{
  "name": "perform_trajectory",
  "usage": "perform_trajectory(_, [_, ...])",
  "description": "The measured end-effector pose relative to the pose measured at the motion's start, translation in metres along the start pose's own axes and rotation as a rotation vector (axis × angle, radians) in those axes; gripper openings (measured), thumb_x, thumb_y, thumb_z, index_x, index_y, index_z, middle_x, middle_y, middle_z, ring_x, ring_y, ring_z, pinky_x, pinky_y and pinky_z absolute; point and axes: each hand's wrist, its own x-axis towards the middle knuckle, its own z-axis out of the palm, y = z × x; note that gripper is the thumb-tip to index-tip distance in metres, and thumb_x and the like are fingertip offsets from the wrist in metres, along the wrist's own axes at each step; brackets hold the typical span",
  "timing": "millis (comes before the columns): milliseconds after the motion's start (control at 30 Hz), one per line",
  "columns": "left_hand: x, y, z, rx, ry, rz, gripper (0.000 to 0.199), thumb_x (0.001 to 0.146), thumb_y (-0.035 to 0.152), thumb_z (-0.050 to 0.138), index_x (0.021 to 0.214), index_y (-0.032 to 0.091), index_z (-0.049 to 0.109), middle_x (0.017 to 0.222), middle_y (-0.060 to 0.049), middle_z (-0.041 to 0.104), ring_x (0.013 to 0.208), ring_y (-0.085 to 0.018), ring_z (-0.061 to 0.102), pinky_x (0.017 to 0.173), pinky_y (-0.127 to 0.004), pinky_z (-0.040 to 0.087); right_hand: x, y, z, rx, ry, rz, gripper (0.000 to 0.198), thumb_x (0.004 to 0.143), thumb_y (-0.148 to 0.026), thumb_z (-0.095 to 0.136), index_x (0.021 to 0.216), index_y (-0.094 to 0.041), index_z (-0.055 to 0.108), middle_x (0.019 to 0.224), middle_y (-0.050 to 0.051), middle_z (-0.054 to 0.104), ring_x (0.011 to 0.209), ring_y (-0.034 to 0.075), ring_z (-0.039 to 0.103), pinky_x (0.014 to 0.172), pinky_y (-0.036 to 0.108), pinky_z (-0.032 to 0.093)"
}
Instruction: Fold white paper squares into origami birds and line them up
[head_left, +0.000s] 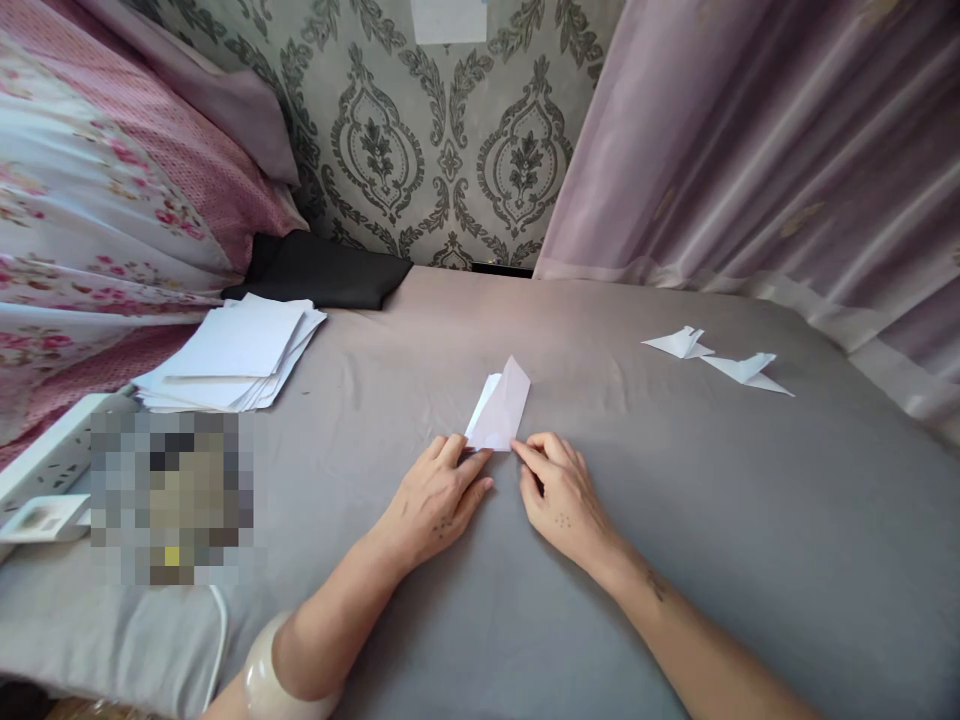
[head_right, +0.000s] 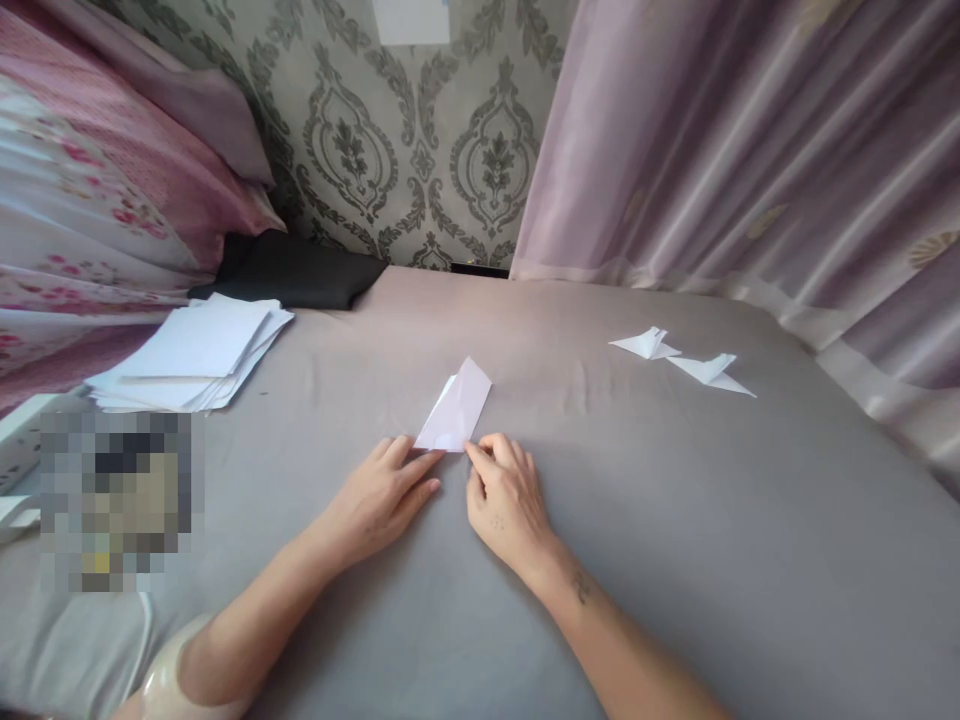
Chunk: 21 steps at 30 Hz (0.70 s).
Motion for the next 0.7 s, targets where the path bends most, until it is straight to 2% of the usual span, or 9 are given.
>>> perform_trajectory(167, [0.000,-0.008,-0.004,-0.163,0.014,-0.033,0.029,0.098,0.026,0.040,0.118,0.018,0.059,0.102,-0.010,0.057,0.091,-0.021,0.053,0.083,-0.035,0.048,-0.006,-0.009,-0.003,-0.088,-0.034,-0.059,0.045,0.088,-0.013,0.043,0.131,-0.018,0.055,0.106,0.011,0.060,0.093,0.024,0.053,0.081,0.040,0.043])
perform_trajectory(333, [0.003,-0.013,-0.004,-0.327,0.120,-0.120,0.021,0.096,0.024,0.044,0.102,0.018,0.063,0.107,-0.008,0.063,0.097,-0.019,0.059,0.086,-0.031,0.048,-0.009,-0.016,-0.004,-0.164,-0.066,-0.073,0.047,0.090,-0.018,0.043,0.136,-0.014,0.050,0.113,0.014,0.059,0.095,0.027,0.051,0.083,0.044,0.043])
perform_trajectory(433, [0.005,-0.012,-0.006,-0.364,0.143,-0.226,0.014,0.094,0.027,0.048,0.093,0.019,0.060,0.097,-0.005,0.066,0.088,-0.017,0.063,0.079,-0.029,0.049,-0.008,-0.020,-0.004,-0.199,-0.085,-0.087,0.047,0.091,-0.019,0.043,0.136,-0.011,0.050,0.114,0.015,0.059,0.095,0.028,0.051,0.083,0.045,0.043])
perform_trajectory(533, [0.007,-0.011,-0.005,-0.379,0.148,-0.335,0.009,0.092,0.029,0.050,0.092,0.021,0.054,0.084,-0.001,0.067,0.077,-0.016,0.064,0.071,-0.028,0.049,-0.006,-0.021,-0.005,-0.217,-0.096,-0.100,0.046,0.091,-0.021,0.043,0.135,-0.010,0.051,0.110,0.015,0.061,0.093,0.029,0.052,0.080,0.045,0.043])
perform_trajectory(600, [0.009,-0.012,-0.002,-0.384,0.179,-0.369,0.007,0.092,0.029,0.050,0.092,0.022,0.051,0.083,0.000,0.067,0.076,-0.016,0.065,0.069,-0.027,0.048,-0.004,-0.018,-0.006,-0.184,-0.086,-0.093,0.044,0.091,-0.020,0.043,0.133,-0.012,0.053,0.108,0.014,0.062,0.093,0.029,0.053,0.080,0.045,0.044])
perform_trajectory(700, [0.011,-0.012,0.001,-0.364,0.205,-0.407,0.006,0.092,0.028,0.047,0.090,0.023,0.050,0.083,0.000,0.067,0.076,-0.017,0.065,0.068,-0.027,0.048,-0.003,-0.010,-0.005,0.000,0.011,-0.014,0.043,0.089,-0.011,0.038,0.127,-0.016,0.056,0.109,0.011,0.064,0.098,0.026,0.056,0.085,0.043,0.046])
